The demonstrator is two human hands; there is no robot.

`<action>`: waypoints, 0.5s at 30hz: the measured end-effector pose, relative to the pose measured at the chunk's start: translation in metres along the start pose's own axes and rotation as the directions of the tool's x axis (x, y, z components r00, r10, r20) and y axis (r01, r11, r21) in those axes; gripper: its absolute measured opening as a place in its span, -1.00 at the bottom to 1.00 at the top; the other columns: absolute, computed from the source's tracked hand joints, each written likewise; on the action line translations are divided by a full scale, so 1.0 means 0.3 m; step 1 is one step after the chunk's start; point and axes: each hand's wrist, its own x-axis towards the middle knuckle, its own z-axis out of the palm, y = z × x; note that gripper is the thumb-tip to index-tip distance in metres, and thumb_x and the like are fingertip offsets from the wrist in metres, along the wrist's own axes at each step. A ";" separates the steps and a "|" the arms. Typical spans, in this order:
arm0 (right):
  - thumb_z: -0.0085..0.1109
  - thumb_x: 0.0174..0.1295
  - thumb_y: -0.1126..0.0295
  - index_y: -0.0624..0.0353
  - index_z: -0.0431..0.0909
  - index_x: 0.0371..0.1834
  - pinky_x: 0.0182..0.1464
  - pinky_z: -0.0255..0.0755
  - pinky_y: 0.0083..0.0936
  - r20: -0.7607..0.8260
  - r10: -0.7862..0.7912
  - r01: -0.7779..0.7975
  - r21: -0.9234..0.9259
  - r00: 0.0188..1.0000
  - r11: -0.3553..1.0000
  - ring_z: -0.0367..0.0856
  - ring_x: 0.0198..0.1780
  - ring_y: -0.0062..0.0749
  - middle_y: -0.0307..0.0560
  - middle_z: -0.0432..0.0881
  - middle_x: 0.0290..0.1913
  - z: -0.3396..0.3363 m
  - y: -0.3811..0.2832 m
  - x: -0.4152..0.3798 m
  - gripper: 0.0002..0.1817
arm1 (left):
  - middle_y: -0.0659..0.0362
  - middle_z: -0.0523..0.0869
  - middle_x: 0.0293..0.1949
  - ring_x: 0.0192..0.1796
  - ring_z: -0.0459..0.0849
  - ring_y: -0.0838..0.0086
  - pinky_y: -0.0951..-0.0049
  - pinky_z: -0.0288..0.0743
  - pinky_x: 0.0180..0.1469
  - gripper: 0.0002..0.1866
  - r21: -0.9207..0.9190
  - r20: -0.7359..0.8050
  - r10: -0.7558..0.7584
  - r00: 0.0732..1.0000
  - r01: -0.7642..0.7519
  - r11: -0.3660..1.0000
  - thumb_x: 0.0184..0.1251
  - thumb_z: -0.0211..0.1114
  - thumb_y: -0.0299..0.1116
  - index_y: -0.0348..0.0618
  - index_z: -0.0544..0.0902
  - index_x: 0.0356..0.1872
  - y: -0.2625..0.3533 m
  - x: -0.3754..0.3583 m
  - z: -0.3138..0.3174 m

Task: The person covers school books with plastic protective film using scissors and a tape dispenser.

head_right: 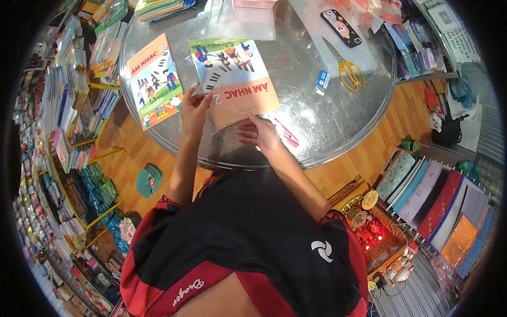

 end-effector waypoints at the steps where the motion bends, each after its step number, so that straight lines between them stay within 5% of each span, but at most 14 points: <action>1: -0.04 0.26 0.26 0.35 0.35 -0.11 -0.11 0.49 -0.38 -0.028 0.051 -0.051 0.007 0.998 0.999 0.55 -0.14 -0.25 0.06 0.51 -0.18 0.002 -0.003 -0.001 -0.67 | 0.16 0.55 -0.41 -0.37 0.53 0.62 0.67 0.43 -0.34 -0.49 -0.002 -0.001 0.002 1.000 -0.002 1.000 0.08 0.24 -0.57 -0.35 0.32 0.11 0.010 -0.004 0.006; 4: -0.03 0.26 0.27 0.31 0.35 -0.09 -0.10 0.49 -0.34 0.046 -0.078 0.068 0.188 0.996 0.980 0.54 -0.13 -0.25 0.02 0.50 -0.16 0.001 0.019 0.023 -0.68 | 0.18 0.54 -0.42 -0.37 0.52 0.63 0.69 0.42 -0.34 -0.49 0.002 0.024 0.097 0.995 -0.097 0.995 0.09 0.23 -0.57 -0.34 0.32 0.11 0.020 -0.008 0.013; 7: -0.02 0.25 0.31 0.24 0.35 -0.06 -0.09 0.49 -0.33 0.059 -0.149 0.136 0.183 0.987 0.974 0.53 -0.12 -0.25 -0.04 0.50 -0.14 -0.007 0.042 0.047 -0.72 | 0.20 0.56 -0.39 -0.35 0.52 0.65 0.69 0.40 -0.28 -0.49 0.046 0.082 0.099 0.992 -0.103 0.994 0.14 0.20 -0.55 -0.25 0.30 0.15 0.027 -0.019 0.010; 13: -0.03 0.24 0.37 0.18 0.38 -0.08 -0.08 0.49 -0.36 0.059 -0.121 0.102 0.256 0.991 0.961 0.57 -0.14 -0.29 -0.07 0.56 -0.19 -0.018 0.107 0.066 -0.78 | 0.18 0.55 -0.35 -0.33 0.52 0.64 0.69 0.39 -0.30 -0.50 0.081 0.065 0.091 0.994 -0.096 0.992 0.14 0.19 -0.55 -0.24 0.32 0.15 0.023 -0.086 -0.034; 15: -0.03 0.24 0.38 0.18 0.38 -0.08 -0.07 0.48 -0.36 0.095 -0.114 0.091 0.222 0.989 0.971 0.56 -0.14 -0.32 -0.10 0.56 -0.17 -0.032 0.128 0.073 -0.78 | 0.16 0.55 -0.32 -0.32 0.53 0.60 0.62 0.39 -0.29 -0.51 0.351 -0.042 0.169 0.985 -0.144 0.925 0.13 0.20 -0.52 -0.24 0.34 0.14 0.027 -0.134 -0.047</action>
